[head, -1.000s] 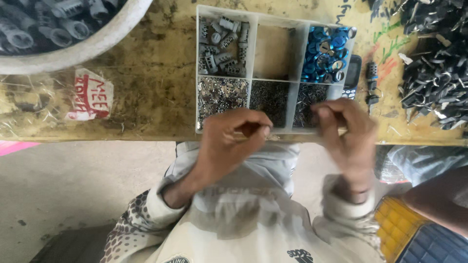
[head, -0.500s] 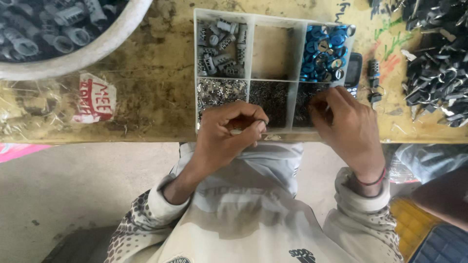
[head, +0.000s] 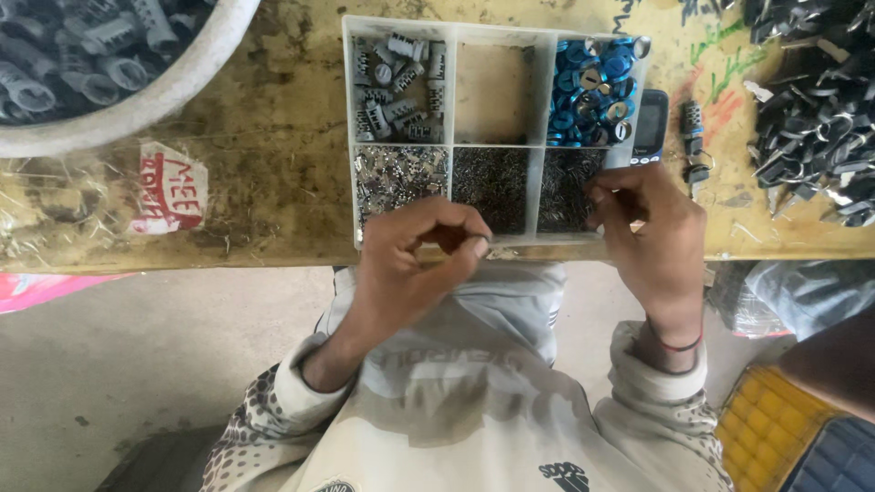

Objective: The person sits at a workbench and assembles small metal fastener components by hand. They pick parts from a compartment organizer box, press the pieces together between their fingers, and place the finished assemblies onto a pile on the table, repeating the cycle continuously.

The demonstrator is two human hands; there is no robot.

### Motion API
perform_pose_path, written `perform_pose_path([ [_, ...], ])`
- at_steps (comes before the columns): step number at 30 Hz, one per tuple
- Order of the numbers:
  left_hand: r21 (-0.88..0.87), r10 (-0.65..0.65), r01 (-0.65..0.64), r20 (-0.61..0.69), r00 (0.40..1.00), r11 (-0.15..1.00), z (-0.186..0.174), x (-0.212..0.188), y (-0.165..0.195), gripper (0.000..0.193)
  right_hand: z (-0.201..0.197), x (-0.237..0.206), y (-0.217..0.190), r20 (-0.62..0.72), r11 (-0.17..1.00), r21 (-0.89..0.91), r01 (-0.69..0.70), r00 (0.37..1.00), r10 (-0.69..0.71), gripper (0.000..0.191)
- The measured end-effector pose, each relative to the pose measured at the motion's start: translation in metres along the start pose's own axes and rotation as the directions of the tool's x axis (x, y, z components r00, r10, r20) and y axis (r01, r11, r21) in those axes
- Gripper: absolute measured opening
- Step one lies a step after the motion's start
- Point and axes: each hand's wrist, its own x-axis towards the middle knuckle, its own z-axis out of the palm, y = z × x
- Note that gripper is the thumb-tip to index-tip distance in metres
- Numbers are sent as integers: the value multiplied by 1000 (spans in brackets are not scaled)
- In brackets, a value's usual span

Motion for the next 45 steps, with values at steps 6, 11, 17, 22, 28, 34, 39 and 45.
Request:
perform_pose_path([
  [6, 18, 44, -45, 46, 998, 999, 28, -4, 8, 10, -6, -16, -3, 82, 832, 546, -97, 995, 61, 10],
  [11, -385, -239, 224, 10, 971, 896, 49, -5, 10, 13, 18, -38, -22, -28, 869, 442, 224, 971, -236, 15],
  [17, -483, -265, 284, 109, 958, 828, 44, -6, 13, 13, 14, -43, -24, 68, 847, 510, 153, 974, -216, 16],
  [22, -312, -192, 223, 125, 973, 924, 34, -4, 23, 14, 9, -40, -24, 143, 827, 555, 87, 970, -198, 16],
  [28, -266, -171, 191, 98, 980, 945, 28, -5, 29, 9, 28, -38, -22, -127, 819, 163, 550, 835, -535, 24],
  [34, -223, -236, 263, 141, 962, 939, 14, -11, 33, 8, 33, -28, -22, -34, 687, 409, 601, 762, -647, 19],
  [39, -93, -164, 177, 140, 977, 980, -3, -28, 41, 13, 25, -24, -35, 251, 672, 678, 299, 765, -594, 19],
  [45, -371, -236, 267, 126, 963, 890, -29, -50, 31, 9, 46, 9, -78, 256, 802, 338, 492, 772, -582, 30],
])
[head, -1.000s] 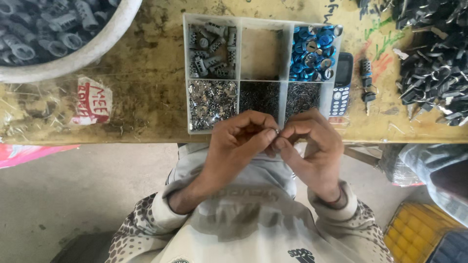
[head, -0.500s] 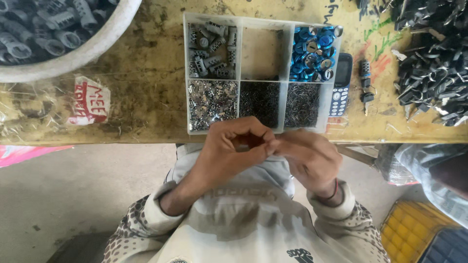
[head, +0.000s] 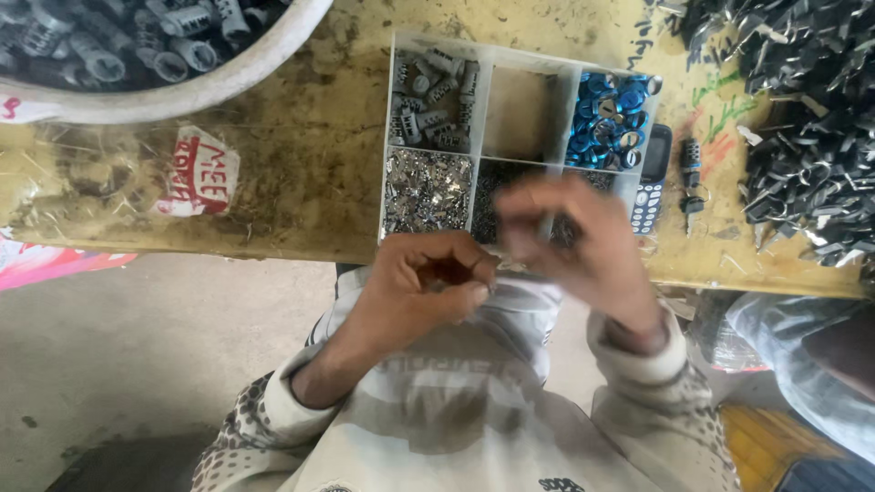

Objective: The person sits at a workbench and assembles small metal fastener components by hand. They pick parts from a compartment organizer box, press the pieces together between their fingers, and place the finished assemblies onto a pile on the table, repeating the cycle continuously.

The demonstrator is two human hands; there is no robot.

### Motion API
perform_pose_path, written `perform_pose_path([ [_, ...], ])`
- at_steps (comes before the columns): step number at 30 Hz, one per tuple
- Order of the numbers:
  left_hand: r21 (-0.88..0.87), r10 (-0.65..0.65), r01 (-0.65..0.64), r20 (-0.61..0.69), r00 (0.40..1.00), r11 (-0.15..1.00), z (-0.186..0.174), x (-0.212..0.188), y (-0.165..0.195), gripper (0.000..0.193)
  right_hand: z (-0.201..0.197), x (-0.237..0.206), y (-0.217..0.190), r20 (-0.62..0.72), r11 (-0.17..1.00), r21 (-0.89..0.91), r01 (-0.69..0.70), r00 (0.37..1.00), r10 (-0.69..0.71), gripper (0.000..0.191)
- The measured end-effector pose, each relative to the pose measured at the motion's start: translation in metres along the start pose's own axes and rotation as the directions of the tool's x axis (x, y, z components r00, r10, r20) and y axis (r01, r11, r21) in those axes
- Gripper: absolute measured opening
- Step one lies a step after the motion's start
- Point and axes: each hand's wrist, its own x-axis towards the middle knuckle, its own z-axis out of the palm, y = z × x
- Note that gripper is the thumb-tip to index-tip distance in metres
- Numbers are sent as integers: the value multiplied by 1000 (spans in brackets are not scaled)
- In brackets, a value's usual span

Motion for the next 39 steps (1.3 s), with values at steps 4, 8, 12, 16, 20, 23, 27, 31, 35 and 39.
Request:
perform_pose_path([
  [4, 24, -2, 2, 7, 1000, 1000, -1, -10, -2, 7, 43, 71, 15, -167, 887, -458, 61, 974, -153, 20],
  [8, -49, -44, 46, 33, 998, 998, 2, -14, 2, 9, 63, 106, 21, -164, 742, -662, 109, 944, -285, 22],
  [12, -133, 25, -25, -3, 1000, 991, -14, -12, 8, 8, 36, 78, 5, -138, 980, -32, -196, 972, 190, 17],
  [16, -339, 46, -45, -4, 999, 940, -27, 3, 5, 6, 27, 15, -16, -8, 902, 364, -231, 968, 251, 42],
  [20, -137, -36, 33, -19, 999, 990, -11, 16, -2, 5, 29, -25, -16, -102, 980, -127, -156, 984, 144, 40],
  [23, 100, -57, 68, -112, 992, 993, 9, 16, -2, 8, 21, -39, -15, -160, 983, -125, -135, 980, 115, 35],
  [27, 265, -35, 77, -163, 986, 961, 28, 12, 6, 10, 8, -48, -22, -171, 977, -163, -140, 979, 111, 35],
  [31, 387, 2, 61, -160, 987, 920, 40, 11, 8, 8, -2, -56, -30, -174, 967, -253, -41, 985, -4, 35],
  [35, 357, -26, 96, -196, 980, 929, 51, 16, 3, 8, -15, -63, -33, -146, 939, -345, 13, 987, -67, 36],
  [39, 392, 67, 14, -193, 979, 920, 61, 20, -2, 9, -27, -67, -34, -92, 905, -421, 64, 989, -112, 37],
])
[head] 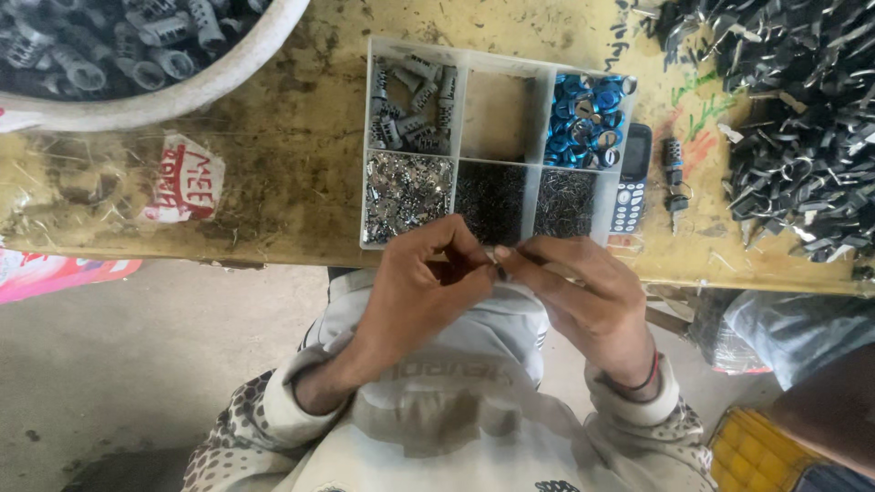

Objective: The person sits at a workbench and assembles small metal fastener components by hand. They pick parts from a compartment organizer box, press the pieces together between their fingers, and place the finished assemblies onto a pile on the table, repeating the cycle continuously.

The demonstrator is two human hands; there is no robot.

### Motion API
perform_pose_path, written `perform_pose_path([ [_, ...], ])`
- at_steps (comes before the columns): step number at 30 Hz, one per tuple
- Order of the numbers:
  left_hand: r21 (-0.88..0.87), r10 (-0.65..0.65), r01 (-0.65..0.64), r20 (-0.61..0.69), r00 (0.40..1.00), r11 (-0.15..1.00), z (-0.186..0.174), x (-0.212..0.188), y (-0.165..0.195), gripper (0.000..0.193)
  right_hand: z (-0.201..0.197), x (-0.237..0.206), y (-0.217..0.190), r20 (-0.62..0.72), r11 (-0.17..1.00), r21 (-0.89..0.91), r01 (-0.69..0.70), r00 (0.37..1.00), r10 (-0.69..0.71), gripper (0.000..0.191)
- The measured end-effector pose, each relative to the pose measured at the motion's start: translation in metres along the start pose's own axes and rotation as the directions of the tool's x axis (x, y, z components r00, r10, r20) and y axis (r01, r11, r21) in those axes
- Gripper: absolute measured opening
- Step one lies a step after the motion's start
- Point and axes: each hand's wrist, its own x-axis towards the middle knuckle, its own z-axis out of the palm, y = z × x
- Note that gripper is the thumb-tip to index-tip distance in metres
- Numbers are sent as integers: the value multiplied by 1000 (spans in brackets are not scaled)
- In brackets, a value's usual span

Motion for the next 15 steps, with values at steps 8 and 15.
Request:
perform_pose_path([
  [8, -60, 255, -257, -43, 966, 965, 22, -3, -9, 29, 25, 1, -22, -192, 978, -96, -187, 967, 166, 39],
  [15, 84, 457, -451, -229, 859, 889, 10, -5, -35, 13, -9, 22, 33, 94, 944, 42, -326, 942, 322, 32],
])
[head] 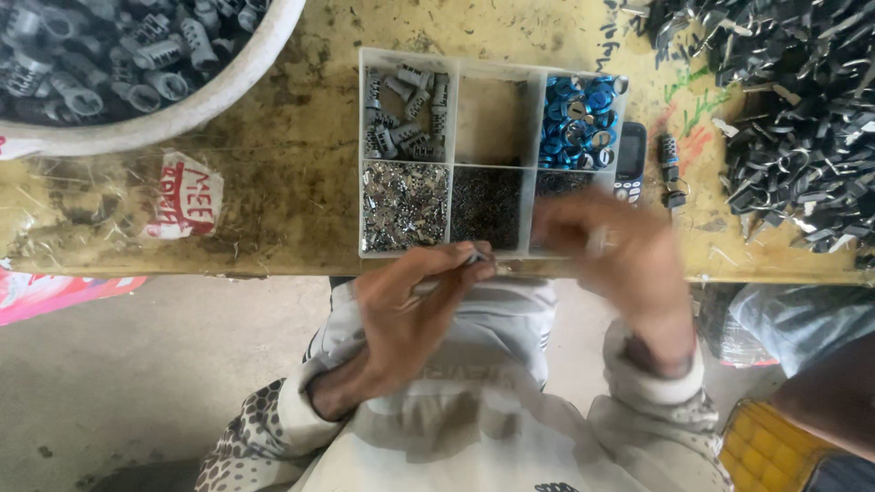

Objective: The person sits at a workbench and assembles small metal fastener components by hand. They pick parts from a compartment organizer box, press the pieces together between their fingers, and place the finished assemblies onto a pile on the table, repeating the cycle continuously.

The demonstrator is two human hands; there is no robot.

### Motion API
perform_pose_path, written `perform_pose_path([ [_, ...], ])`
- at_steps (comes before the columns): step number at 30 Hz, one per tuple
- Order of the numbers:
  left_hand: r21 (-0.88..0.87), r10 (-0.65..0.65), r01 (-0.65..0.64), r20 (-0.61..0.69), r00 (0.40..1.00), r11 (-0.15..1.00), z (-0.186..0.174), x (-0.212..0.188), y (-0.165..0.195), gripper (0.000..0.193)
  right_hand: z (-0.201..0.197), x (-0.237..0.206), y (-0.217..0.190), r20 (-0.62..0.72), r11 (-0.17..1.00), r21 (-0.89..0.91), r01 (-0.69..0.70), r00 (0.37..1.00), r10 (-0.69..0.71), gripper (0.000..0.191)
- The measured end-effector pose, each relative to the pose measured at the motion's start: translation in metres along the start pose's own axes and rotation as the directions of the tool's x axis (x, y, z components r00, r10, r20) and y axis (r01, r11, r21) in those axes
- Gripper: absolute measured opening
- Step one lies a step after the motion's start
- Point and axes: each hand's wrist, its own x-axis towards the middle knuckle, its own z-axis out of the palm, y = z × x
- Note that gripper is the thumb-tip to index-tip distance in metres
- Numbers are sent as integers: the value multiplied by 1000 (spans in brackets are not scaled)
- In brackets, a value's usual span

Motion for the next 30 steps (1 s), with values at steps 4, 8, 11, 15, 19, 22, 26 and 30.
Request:
perform_pose_path([
  [4, 68, 127, -135, 108, 986, 989, -11, -1, -6, 10, 2, 33, 34, -320, 954, -297, -34, 945, -66, 15],
  [8, 135, 112, -138, 184, 977, 981, -19, 6, -8, 7, 6, 41, 45, -349, 987, -158, -5, 936, -51, 9],
  [11, 60, 104, -123, 255, 961, 991, -13, 15, -12, 9, 4, 40, 45, -309, 978, -206, -19, 950, -46, 12],
  [15, 23, 101, -113, 309, 946, 993, -10, 22, -12, 11, -2, 43, 44, -363, 969, 28, -246, 900, 239, 10],
  [19, 53, 56, -77, 325, 944, 996, -10, 25, -11, 10, -2, 47, 46, -269, 971, -238, 18, 960, -84, 22],
  [22, 48, 42, -61, 331, 943, 997, -8, 26, -12, 11, -2, 47, 52, -299, 993, -106, -44, 954, 11, 13],
  [26, 57, 40, -61, 317, 947, 996, -7, 26, -14, 11, -9, 36, 58, -246, 840, 535, -90, 935, 256, 8],
  [30, 84, 91, -128, 352, 932, 988, -6, 30, -12, 17, -3, 9, 40, -95, 434, 896, -95, 913, 397, 12],
])
